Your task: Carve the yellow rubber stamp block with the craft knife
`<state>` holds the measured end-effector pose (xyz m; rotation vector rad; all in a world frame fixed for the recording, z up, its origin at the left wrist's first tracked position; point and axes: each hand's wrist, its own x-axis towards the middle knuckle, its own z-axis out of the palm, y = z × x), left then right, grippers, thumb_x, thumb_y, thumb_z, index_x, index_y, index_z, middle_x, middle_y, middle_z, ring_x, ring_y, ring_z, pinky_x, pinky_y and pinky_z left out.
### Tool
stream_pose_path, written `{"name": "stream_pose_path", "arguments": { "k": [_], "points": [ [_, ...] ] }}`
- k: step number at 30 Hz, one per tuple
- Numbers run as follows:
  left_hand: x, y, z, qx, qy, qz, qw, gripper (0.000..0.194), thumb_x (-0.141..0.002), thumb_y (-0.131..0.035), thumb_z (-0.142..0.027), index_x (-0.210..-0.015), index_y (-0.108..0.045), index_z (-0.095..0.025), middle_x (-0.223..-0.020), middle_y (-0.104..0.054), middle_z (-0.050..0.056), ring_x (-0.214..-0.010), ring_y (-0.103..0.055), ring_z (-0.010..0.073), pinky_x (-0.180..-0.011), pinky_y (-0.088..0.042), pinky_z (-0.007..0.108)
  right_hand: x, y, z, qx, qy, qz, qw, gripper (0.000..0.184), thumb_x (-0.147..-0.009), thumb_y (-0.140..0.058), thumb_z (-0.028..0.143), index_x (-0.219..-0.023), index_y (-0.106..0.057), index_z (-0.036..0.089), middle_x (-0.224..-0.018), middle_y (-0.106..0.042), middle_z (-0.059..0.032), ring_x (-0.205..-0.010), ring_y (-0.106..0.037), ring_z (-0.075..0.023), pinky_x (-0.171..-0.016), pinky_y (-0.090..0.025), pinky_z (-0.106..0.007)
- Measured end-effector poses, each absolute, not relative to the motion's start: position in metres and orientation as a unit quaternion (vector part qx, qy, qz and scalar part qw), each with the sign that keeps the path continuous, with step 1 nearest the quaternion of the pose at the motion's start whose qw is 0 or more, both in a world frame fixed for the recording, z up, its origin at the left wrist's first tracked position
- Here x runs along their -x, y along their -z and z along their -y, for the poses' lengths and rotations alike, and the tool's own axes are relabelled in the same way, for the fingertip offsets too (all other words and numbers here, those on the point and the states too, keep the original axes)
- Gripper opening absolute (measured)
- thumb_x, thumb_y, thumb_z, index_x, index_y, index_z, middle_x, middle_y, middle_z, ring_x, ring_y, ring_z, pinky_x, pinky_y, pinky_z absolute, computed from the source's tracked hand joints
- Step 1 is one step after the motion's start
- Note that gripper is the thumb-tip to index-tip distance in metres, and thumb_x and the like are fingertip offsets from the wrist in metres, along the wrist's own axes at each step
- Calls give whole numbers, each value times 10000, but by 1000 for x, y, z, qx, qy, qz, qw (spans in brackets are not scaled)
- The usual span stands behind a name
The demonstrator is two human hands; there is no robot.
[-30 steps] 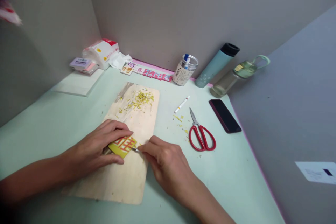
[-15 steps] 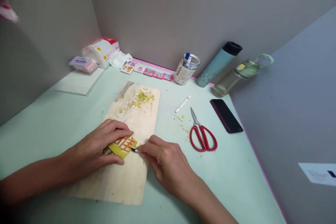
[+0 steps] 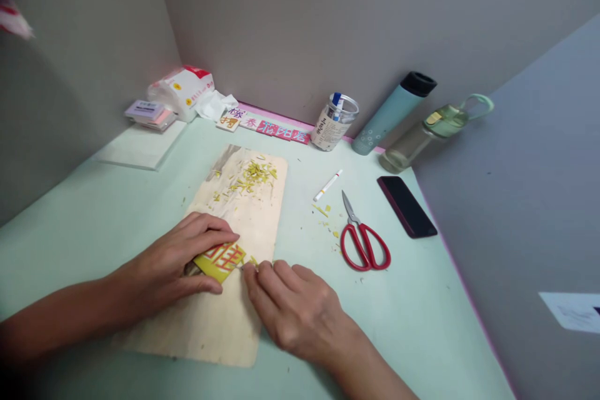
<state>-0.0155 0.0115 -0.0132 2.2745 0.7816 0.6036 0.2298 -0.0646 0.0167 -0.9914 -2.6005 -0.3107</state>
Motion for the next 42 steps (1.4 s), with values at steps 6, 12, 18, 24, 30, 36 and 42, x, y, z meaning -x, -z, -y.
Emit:
{"name": "stream_pose_path", "arguments": {
  "k": [6, 12, 18, 24, 30, 36, 42],
  "points": [
    [15, 13, -11, -865, -228, -301, 330, 554, -790, -800, -136, -1269, -544, -247, -1233, -555, 46, -1177, -480, 253, -1013, -426, 392, -222, -9, 69, 463, -13, 858, 222, 286, -992, -443, 69, -1150, -671, 139, -866, -706, -61, -699, -652, -138, -537, -495, -218],
    [15, 13, -13, -869, -225, -295, 329, 565, -775, -827, -154, -1260, -546, -223, -1225, -556, 50, -1166, -481, 251, -1007, -420, 381, -219, -10, 78, 445, 42, 866, 223, 291, -1011, -413, 76, -1170, -656, 84, -877, -723, -95, -719, -654, -163, -562, -512, -250],
    [15, 13, -12, -869, -237, -293, 320, 583, -751, -844, -133, -1252, -556, -208, -1212, -561, 53, -1155, -486, 251, -1005, -423, 379, -222, -11, 85, 371, 167, 897, 173, 323, -988, -411, 28, -1223, -631, -3, -1026, -749, -152, -858, -667, -246, -662, -507, -331],
    [15, 13, -13, -870, -228, -296, 322, 578, -755, -846, -154, -1251, -557, -221, -1217, -564, 52, -1160, -490, 256, -1006, -430, 396, -223, -9, 84, 413, 95, 881, 210, 298, -1009, -420, 47, -1210, -638, 15, -933, -719, -141, -767, -616, -206, -630, -472, -303],
    [15, 14, -11, -865, -241, -299, 324, 581, -761, -836, -156, -1259, -551, -246, -1215, -567, 49, -1154, -494, 258, -995, -441, 401, -224, -8, 83, 438, 72, 866, 230, 304, -1011, -420, 35, -1235, -626, 37, -911, -677, -124, -760, -565, -185, -630, -439, -277],
    [15, 13, -12, -867, -227, -301, 325, 567, -757, -837, -163, -1247, -558, -229, -1212, -568, 55, -1158, -494, 263, -1001, -440, 408, -220, -8, 82, 443, 69, 865, 225, 302, -1007, -425, 30, -1240, -617, 33, -895, -674, -115, -750, -558, -184, -624, -432, -280],
    [14, 7, -8, -872, -241, -299, 303, 585, -759, -837, -171, -1259, -539, -227, -1226, -546, 47, -1170, -476, 251, -1010, -419, 382, -218, -8, 80, 448, 66, 863, 225, 301, -1018, -410, 42, -1228, -625, 42, -893, -681, -109, -743, -567, -180, -615, -434, -277]
  ]
}}
